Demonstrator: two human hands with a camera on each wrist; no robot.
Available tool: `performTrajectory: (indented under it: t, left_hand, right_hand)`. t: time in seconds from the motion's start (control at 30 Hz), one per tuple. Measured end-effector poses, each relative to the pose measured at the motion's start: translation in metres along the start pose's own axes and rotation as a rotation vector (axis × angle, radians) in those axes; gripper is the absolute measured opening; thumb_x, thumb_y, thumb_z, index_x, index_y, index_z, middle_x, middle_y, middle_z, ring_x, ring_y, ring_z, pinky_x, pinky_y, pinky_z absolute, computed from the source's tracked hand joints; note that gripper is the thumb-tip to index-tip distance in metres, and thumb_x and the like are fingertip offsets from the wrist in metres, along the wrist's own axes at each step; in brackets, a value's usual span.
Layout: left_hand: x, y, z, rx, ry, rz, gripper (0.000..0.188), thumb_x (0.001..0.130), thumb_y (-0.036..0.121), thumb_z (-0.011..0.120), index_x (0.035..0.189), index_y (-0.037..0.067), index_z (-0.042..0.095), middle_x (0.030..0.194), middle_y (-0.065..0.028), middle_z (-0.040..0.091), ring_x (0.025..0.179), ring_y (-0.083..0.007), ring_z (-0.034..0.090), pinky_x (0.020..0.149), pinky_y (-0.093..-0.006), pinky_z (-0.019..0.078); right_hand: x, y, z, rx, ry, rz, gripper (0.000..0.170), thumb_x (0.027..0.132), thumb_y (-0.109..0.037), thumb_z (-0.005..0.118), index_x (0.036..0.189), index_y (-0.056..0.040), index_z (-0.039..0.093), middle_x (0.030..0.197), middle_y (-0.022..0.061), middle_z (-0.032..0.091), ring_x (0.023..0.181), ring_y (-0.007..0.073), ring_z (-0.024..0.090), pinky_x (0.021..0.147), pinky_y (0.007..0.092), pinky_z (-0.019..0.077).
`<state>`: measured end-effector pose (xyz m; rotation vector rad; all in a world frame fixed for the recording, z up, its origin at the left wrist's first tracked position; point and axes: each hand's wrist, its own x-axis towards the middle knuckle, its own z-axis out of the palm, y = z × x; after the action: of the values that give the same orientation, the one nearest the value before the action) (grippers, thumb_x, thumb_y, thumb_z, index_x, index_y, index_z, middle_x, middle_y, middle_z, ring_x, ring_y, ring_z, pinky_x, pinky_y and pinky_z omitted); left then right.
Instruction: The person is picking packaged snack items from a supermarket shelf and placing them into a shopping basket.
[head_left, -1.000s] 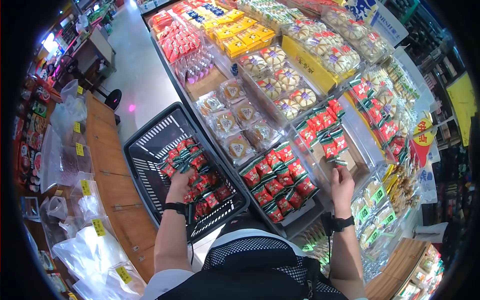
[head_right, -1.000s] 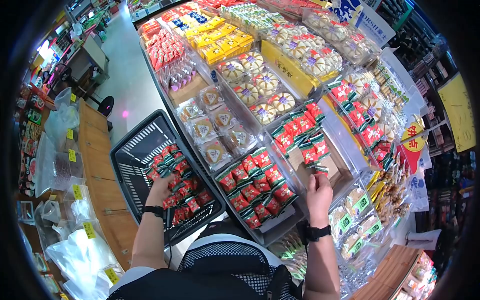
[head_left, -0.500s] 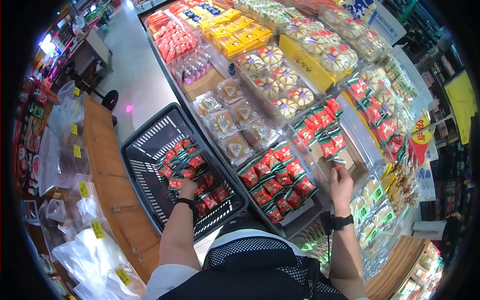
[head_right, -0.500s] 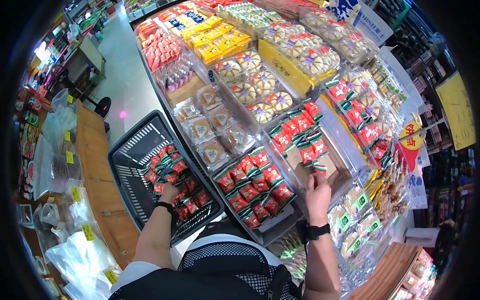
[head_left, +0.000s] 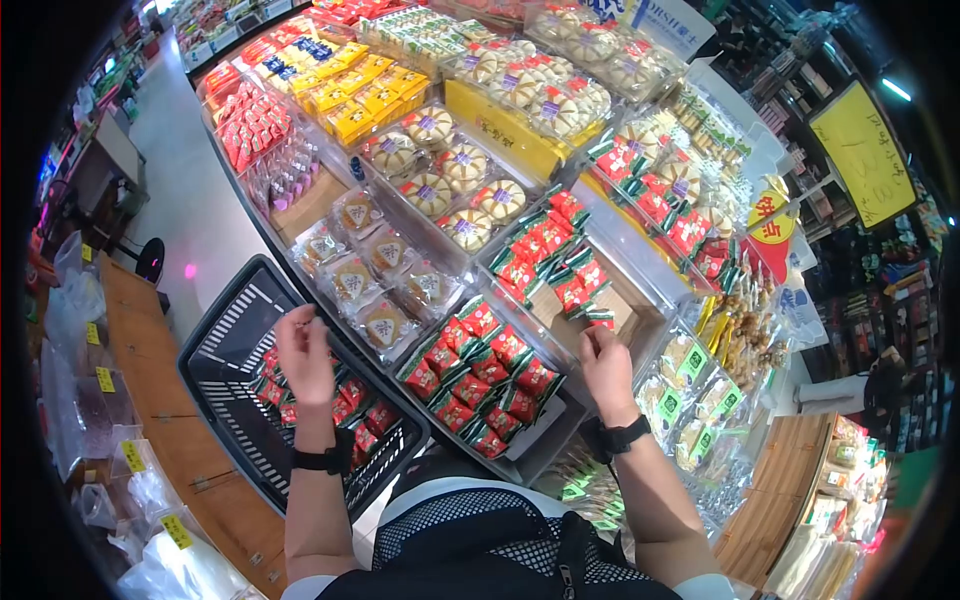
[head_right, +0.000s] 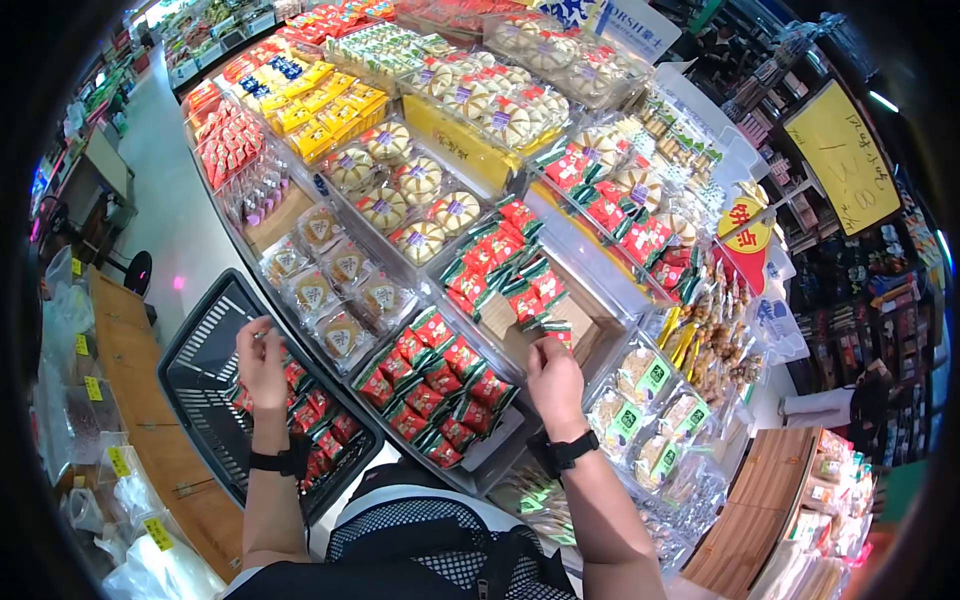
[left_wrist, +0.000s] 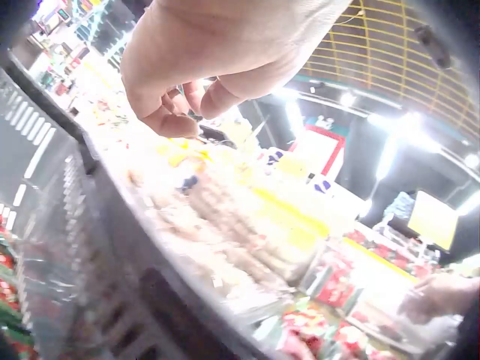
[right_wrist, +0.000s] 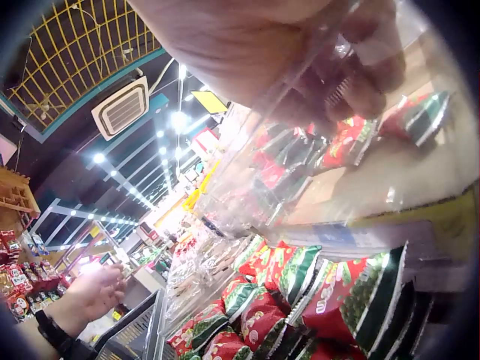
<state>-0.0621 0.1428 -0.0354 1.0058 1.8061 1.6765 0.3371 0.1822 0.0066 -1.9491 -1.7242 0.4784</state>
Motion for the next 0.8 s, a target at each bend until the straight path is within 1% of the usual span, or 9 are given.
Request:
performTrajectory:
  t: [0.03, 0.07, 0.13, 0.17, 0.3, 0.4, 0.47, 0.63, 0.8]
  left_hand:
    - [-0.005, 0.018, 0.013, 0.026, -0.054, -0.036, 0.018, 0.095, 0.006, 0.06, 0.113, 0.002, 0.06, 0.102, -0.0039, 0.057, 0.081, -0.0097, 0.058, 0.071, -0.0233, 0.0479]
    - [-0.008, 0.023, 0.025, 0.06, -0.115, 0.025, 0.014, 0.097, 0.006, 0.058, 0.111, 0.003, 0.06, 0.101, -0.0033, 0.057, 0.081, -0.0086, 0.058, 0.071, -0.0218, 0.0479]
    - [-0.027, 0.045, 0.048, -0.093, -0.255, -0.027, 0.013, 0.097, 0.003, 0.057, 0.109, 0.002, 0.06, 0.1, -0.0032, 0.057, 0.08, -0.0091, 0.058, 0.071, -0.0228, 0.0492]
    - [-0.036, 0.05, 0.059, -0.122, -0.285, -0.014, 0.012, 0.097, 0.002, 0.057, 0.109, 0.002, 0.06, 0.1, -0.0032, 0.057, 0.08, -0.0091, 0.058, 0.072, -0.0231, 0.0496]
    - [-0.072, 0.063, 0.085, -0.231, -0.432, -0.079, 0.011, 0.097, -0.001, 0.056, 0.107, 0.0, 0.06, 0.099, -0.0034, 0.056, 0.08, -0.0084, 0.059, 0.072, -0.0228, 0.0499]
    - [-0.089, 0.059, 0.096, -0.256, -0.513, -0.083, 0.011, 0.099, 0.002, 0.055, 0.109, 0.001, 0.058, 0.095, -0.002, 0.059, 0.08, -0.0077, 0.059, 0.073, -0.0212, 0.0476]
    - [-0.091, 0.063, 0.1, -0.238, -0.521, -0.092, 0.011, 0.098, 0.002, 0.056, 0.109, 0.0, 0.059, 0.095, -0.0025, 0.06, 0.081, -0.0079, 0.059, 0.075, -0.0222, 0.0483]
    - [-0.093, 0.067, 0.104, -0.286, -0.575, -0.179, 0.012, 0.098, 0.003, 0.058, 0.109, 0.0, 0.06, 0.097, -0.0026, 0.062, 0.083, -0.0081, 0.06, 0.076, -0.0226, 0.0488]
    - [-0.096, 0.08, 0.116, -0.408, -0.65, -0.289, 0.014, 0.097, 0.006, 0.059, 0.11, 0.001, 0.061, 0.096, -0.0027, 0.064, 0.084, -0.009, 0.062, 0.074, -0.024, 0.0508]
  right_hand:
    - [0.003, 0.001, -0.001, 0.0, -0.054, -0.007, 0.018, 0.09, -0.022, 0.064, 0.097, -0.0053, 0.065, 0.086, 0.0194, 0.069, 0.083, 0.038, 0.067, 0.072, 0.0463, 0.0531]
    - [0.007, -0.003, -0.006, -0.005, -0.053, -0.013, 0.018, 0.09, -0.022, 0.064, 0.097, -0.0053, 0.065, 0.086, 0.0194, 0.069, 0.083, 0.038, 0.067, 0.072, 0.0463, 0.0531]
    - [0.017, -0.011, -0.02, -0.22, -0.138, -0.163, 0.025, 0.087, -0.023, 0.066, 0.105, -0.0059, 0.063, 0.09, 0.0186, 0.069, 0.088, 0.037, 0.067, 0.075, 0.0465, 0.0538]
    - [0.027, -0.016, -0.026, -0.266, -0.178, -0.166, 0.035, 0.083, -0.025, 0.07, 0.111, -0.0054, 0.061, 0.095, 0.0187, 0.069, 0.091, 0.0374, 0.067, 0.076, 0.0483, 0.0539]
    - [0.068, -0.034, -0.037, -0.321, -0.25, -0.087, 0.038, 0.08, -0.025, 0.073, 0.112, -0.0081, 0.062, 0.101, 0.0187, 0.068, 0.092, 0.0371, 0.067, 0.078, 0.0485, 0.0536]
    - [0.091, -0.031, -0.029, -0.363, -0.349, -0.098, 0.042, 0.078, -0.026, 0.074, 0.116, -0.0136, 0.063, 0.105, 0.0178, 0.068, 0.095, 0.0357, 0.067, 0.081, 0.0469, 0.0536]
    - [0.103, -0.021, -0.013, -0.383, -0.471, -0.221, 0.041, 0.078, -0.024, 0.074, 0.117, -0.0187, 0.064, 0.104, 0.0171, 0.068, 0.099, 0.0335, 0.067, 0.084, 0.0449, 0.0536]
    - [0.107, -0.017, 0.009, -0.406, -0.492, -0.111, 0.044, 0.078, -0.02, 0.073, 0.119, -0.0169, 0.059, 0.107, 0.0175, 0.068, 0.1, 0.0345, 0.066, 0.085, 0.0447, 0.0532]
    - [0.107, -0.001, 0.009, -0.171, -0.431, -0.039, 0.039, 0.079, -0.016, 0.069, 0.115, -0.0098, 0.056, 0.099, 0.0191, 0.069, 0.097, 0.039, 0.066, 0.083, 0.0466, 0.0517]
